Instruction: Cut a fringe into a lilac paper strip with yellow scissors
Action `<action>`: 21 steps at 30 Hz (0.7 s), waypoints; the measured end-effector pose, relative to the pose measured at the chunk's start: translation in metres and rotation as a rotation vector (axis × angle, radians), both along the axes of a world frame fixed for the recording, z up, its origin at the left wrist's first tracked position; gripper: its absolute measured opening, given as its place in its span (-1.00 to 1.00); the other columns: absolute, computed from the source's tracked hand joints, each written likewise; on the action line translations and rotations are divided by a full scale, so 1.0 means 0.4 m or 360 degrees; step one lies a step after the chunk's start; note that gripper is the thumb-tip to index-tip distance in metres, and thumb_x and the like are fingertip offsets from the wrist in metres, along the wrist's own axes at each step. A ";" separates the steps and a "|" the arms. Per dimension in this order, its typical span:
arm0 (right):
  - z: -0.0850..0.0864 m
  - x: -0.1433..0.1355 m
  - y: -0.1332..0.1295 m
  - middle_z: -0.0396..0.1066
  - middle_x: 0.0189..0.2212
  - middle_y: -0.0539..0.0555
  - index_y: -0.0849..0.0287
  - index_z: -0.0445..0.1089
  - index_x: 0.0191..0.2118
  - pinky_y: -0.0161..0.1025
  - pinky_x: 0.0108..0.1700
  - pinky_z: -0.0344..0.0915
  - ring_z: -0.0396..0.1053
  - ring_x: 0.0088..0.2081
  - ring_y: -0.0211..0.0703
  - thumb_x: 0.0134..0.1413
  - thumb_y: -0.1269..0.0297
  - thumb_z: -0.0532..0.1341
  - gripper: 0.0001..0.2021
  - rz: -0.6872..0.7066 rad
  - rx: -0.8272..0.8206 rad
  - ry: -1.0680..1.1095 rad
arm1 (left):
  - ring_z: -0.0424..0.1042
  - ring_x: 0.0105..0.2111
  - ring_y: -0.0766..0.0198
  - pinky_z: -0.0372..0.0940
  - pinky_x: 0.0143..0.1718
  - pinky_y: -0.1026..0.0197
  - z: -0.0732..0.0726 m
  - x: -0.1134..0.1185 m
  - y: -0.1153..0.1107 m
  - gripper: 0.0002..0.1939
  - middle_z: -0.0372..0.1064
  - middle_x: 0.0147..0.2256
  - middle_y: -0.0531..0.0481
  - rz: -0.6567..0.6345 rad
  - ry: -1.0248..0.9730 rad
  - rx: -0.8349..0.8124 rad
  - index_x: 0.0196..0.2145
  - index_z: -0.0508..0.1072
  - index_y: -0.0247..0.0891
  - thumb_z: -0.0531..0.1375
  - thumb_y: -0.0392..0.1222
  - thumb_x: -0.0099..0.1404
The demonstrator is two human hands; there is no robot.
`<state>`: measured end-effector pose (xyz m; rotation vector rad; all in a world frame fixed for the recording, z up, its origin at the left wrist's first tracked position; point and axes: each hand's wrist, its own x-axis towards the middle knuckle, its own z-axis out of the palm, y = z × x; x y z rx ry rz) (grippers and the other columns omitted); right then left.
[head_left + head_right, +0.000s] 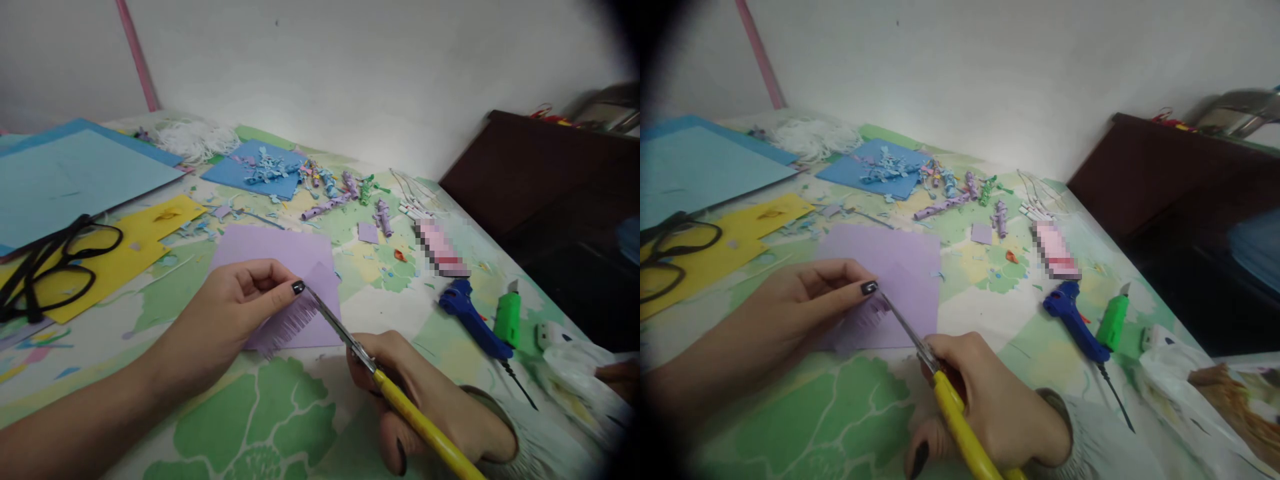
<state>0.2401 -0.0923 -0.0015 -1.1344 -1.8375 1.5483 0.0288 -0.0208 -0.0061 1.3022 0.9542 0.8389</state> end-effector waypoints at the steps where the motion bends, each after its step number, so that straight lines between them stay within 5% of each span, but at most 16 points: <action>1: 0.000 0.000 -0.001 -0.10 -0.63 -0.16 0.10 0.00 -0.51 -0.35 -0.61 -0.14 -0.13 -0.58 -0.33 -0.04 -0.14 0.30 -0.48 -0.0011 -0.0004 -0.0028 | 0.20 -0.63 0.51 0.10 -0.62 0.49 0.001 0.000 0.001 -0.86 0.35 -0.60 0.21 -0.0002 -0.0002 -0.0005 -0.49 0.51 -0.21 0.24 -0.22 0.22; 11: 0.004 -0.005 0.000 -0.06 -0.64 -0.15 0.09 0.02 -0.50 -0.36 -0.61 -0.09 -0.08 -0.56 -0.30 -0.05 0.03 0.31 -0.57 -0.0048 -0.0075 0.0000 | 0.17 -0.63 0.49 0.06 -0.64 0.46 0.005 -0.001 0.000 -0.84 0.33 -0.61 0.19 0.0007 -0.0006 -0.0062 -0.51 0.49 -0.23 0.25 -0.19 0.21; 21: 0.008 -0.008 -0.002 -0.10 -0.63 -0.16 0.09 0.01 -0.53 -0.34 -0.60 -0.11 -0.10 -0.57 -0.31 -0.09 -0.03 0.33 -0.53 -0.0082 -0.0034 -0.0008 | 0.17 -0.62 0.45 0.04 -0.62 0.42 0.001 0.003 -0.001 -0.85 0.32 -0.60 0.16 0.0031 -0.0087 -0.0223 -0.50 0.48 -0.24 0.31 -0.13 0.13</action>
